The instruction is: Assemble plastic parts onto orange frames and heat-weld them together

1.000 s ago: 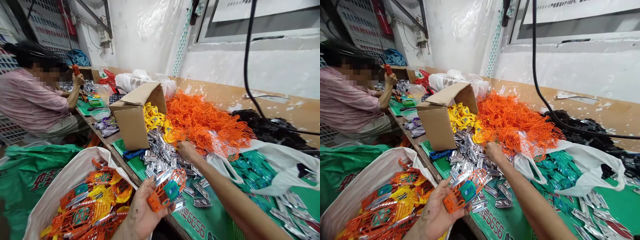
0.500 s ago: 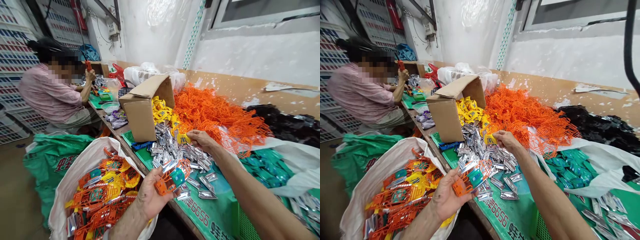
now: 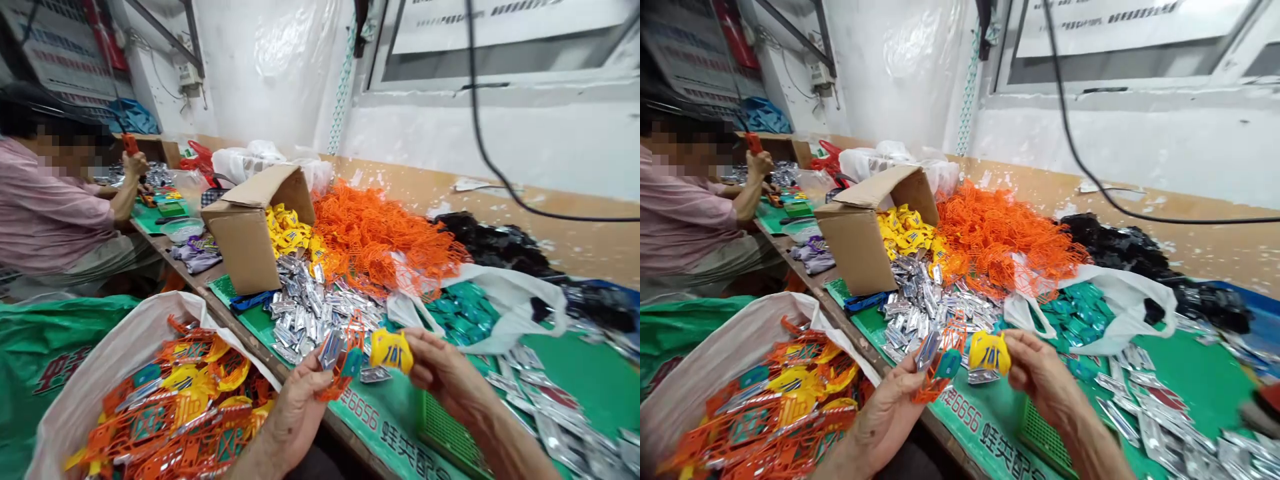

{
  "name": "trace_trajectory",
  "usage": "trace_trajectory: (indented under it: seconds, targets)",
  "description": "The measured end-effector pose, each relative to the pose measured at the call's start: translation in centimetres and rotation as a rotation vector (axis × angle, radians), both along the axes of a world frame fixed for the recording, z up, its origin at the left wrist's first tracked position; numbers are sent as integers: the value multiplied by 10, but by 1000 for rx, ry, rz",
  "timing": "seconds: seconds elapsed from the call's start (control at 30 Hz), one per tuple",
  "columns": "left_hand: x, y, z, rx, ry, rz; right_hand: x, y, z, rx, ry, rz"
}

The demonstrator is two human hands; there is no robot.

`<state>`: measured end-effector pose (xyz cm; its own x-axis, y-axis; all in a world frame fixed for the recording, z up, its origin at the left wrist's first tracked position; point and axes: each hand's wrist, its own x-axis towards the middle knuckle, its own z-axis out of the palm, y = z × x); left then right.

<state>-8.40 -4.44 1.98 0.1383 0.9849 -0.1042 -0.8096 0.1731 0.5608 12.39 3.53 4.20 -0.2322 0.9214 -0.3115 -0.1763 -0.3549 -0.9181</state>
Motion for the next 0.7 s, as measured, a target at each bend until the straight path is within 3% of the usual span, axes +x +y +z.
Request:
trace_trajectory:
  seconds: [0.17, 0.43, 0.7]
  targets:
    - [22, -8, -4, 19, 63, -127, 11, -44, -16, -43, 89, -43]
    - [27, -19, -11, 47, 169, -259, 1, -53, -18, -26, 64, -2]
    - [31, -20, -11, -47, 289, -257, -13, -70, -14, 103, -92, -8]
